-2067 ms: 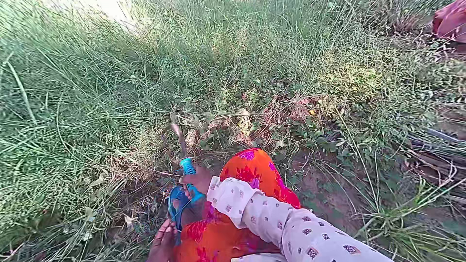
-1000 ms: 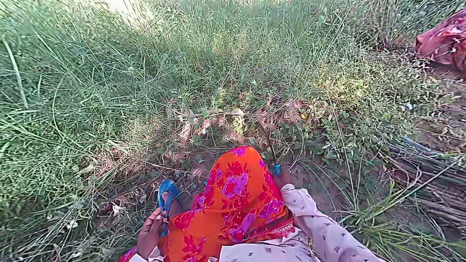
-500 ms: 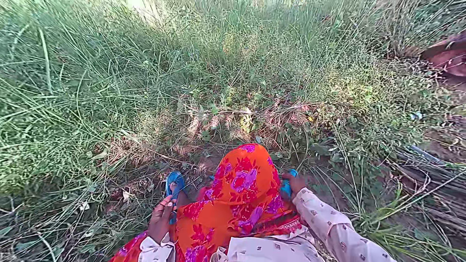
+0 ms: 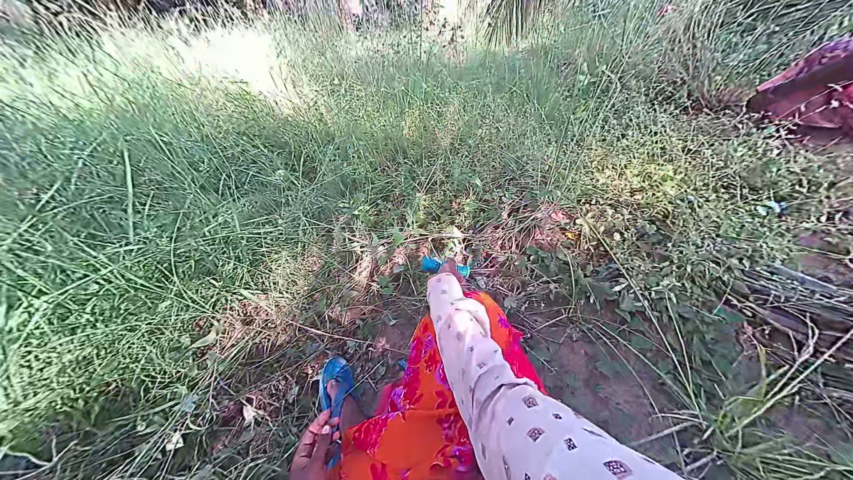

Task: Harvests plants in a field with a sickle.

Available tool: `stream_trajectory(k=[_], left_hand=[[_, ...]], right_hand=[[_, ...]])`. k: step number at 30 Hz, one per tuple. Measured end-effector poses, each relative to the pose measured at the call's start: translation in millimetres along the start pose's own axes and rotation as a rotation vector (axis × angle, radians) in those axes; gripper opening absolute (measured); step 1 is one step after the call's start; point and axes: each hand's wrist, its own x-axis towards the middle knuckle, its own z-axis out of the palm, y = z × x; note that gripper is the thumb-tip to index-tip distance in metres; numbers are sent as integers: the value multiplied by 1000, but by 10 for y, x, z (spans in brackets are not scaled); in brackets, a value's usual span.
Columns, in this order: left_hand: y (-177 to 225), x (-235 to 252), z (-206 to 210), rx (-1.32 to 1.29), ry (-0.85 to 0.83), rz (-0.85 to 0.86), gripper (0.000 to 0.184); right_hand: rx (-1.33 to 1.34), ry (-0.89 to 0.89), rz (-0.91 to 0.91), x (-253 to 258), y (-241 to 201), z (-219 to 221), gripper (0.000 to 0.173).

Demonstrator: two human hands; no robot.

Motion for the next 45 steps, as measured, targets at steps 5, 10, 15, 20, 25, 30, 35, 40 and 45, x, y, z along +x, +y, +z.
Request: stream_trajectory(k=[5, 10, 15, 20, 25, 30, 35, 40, 45], left_hand=[[-12, 82, 38, 36, -20, -20, 33], [-73, 194, 97, 74, -63, -1, 31], [-90, 113, 44, 20, -5, -17, 34], [-53, 134, 19, -4, 57, -31, 34], [-90, 150, 42, 86, 12, -57, 35], [-96, 109, -43, -30, 60, -40, 31], [-86, 121, -11, 3, 42, -62, 34], [-43, 118, 7, 18, 62, -81, 32], [-10, 92, 79, 74, 51, -75, 33]], right_hand=[[384, -94, 200, -245, 508, 430, 71], [268, -806, 325, -992, 779, 489, 21], [136, -949, 160, -1162, 702, 542, 42], [-179, -861, -84, -966, 483, 420, 57], [206, -344, -184, -790, 375, 382, 60], [519, 117, -43, -78, -7, 309, 80], [352, 126, 72, 484, 69, 148, 45], [331, -87, 269, -9, 281, 451, 57], [238, -470, 216, -813, 657, 347, 51]])
